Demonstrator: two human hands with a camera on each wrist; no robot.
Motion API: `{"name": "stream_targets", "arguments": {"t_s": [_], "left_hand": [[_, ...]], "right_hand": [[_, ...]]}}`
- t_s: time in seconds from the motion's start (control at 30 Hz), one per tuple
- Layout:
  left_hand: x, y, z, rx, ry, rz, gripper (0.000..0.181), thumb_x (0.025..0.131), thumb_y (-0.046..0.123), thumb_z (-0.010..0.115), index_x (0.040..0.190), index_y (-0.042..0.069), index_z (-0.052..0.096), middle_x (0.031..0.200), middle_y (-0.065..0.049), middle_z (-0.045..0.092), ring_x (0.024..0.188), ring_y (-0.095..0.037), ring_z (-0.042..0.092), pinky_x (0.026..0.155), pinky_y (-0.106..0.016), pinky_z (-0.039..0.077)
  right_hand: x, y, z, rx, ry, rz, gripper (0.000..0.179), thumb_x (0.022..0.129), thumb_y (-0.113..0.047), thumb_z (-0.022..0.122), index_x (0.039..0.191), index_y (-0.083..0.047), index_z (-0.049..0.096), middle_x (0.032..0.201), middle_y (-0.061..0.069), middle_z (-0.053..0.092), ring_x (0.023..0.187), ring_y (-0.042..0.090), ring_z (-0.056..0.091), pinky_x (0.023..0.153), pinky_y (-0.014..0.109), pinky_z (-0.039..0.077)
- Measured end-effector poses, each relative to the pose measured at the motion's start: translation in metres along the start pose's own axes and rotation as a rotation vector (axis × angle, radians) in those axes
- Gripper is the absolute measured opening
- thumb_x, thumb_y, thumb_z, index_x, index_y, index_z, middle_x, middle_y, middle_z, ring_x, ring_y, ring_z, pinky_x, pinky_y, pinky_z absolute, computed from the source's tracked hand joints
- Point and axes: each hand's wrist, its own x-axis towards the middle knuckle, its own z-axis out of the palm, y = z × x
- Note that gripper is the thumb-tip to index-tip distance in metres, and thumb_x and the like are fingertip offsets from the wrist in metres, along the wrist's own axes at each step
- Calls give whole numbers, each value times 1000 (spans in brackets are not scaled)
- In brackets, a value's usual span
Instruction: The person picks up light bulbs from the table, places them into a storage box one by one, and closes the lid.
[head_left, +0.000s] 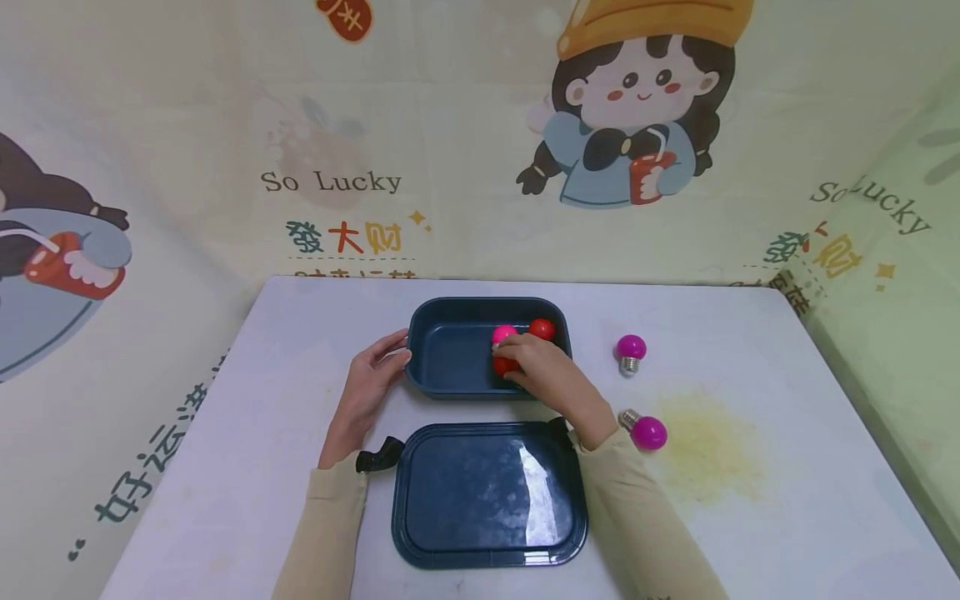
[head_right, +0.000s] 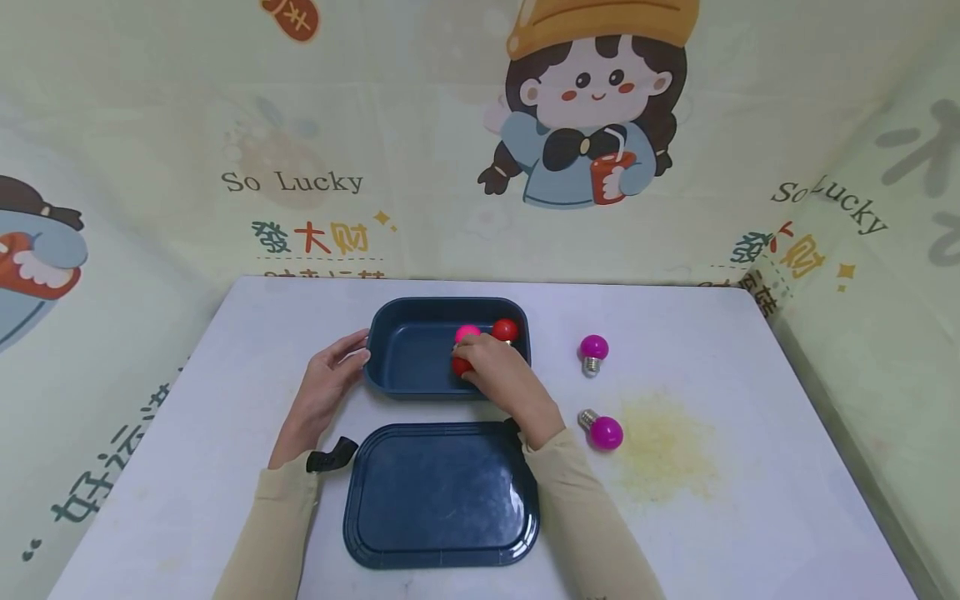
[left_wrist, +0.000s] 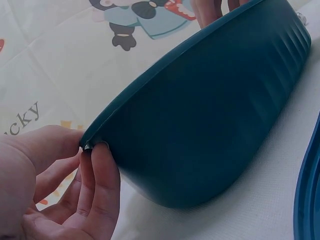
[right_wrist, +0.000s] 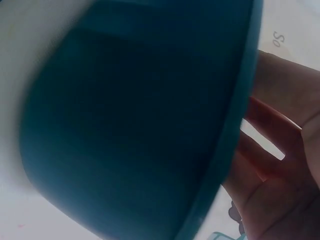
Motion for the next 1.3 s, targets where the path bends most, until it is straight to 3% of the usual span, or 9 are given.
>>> {"name": "stream_targets", "arguments": {"t_s": [0.87, 1.17, 1.3], "left_hand": [[-2, -2, -1, 19, -2, 3, 46, 98, 17, 64, 142, 10, 53, 137, -13, 53, 109, -11, 63, 87, -19, 53], [-3, 1, -1, 26, -10, -8, 48, 98, 19, 64, 144, 10, 52, 140, -13, 52, 118, -20, 60, 88, -17, 52], [-2, -2, 0, 37, -6, -5, 49, 97, 22, 65, 143, 11, 53, 140, -11, 53, 117, -18, 61, 89, -17, 52]], "right_hand": [[5, 3, 12, -14, -36, 9, 36, 80, -14, 84, 113, -7, 73, 114, 11, 69, 109, 25, 64, 93, 39, 55], [-4, 3, 3, -29, 8, 4, 39, 80, -16, 84, 116, -6, 72, 118, 11, 69, 111, 25, 64, 94, 38, 55], [-10, 4, -3, -21, 23, 21, 39, 80, -15, 84, 116, -6, 72, 119, 12, 67, 113, 26, 62, 94, 39, 55]]}}
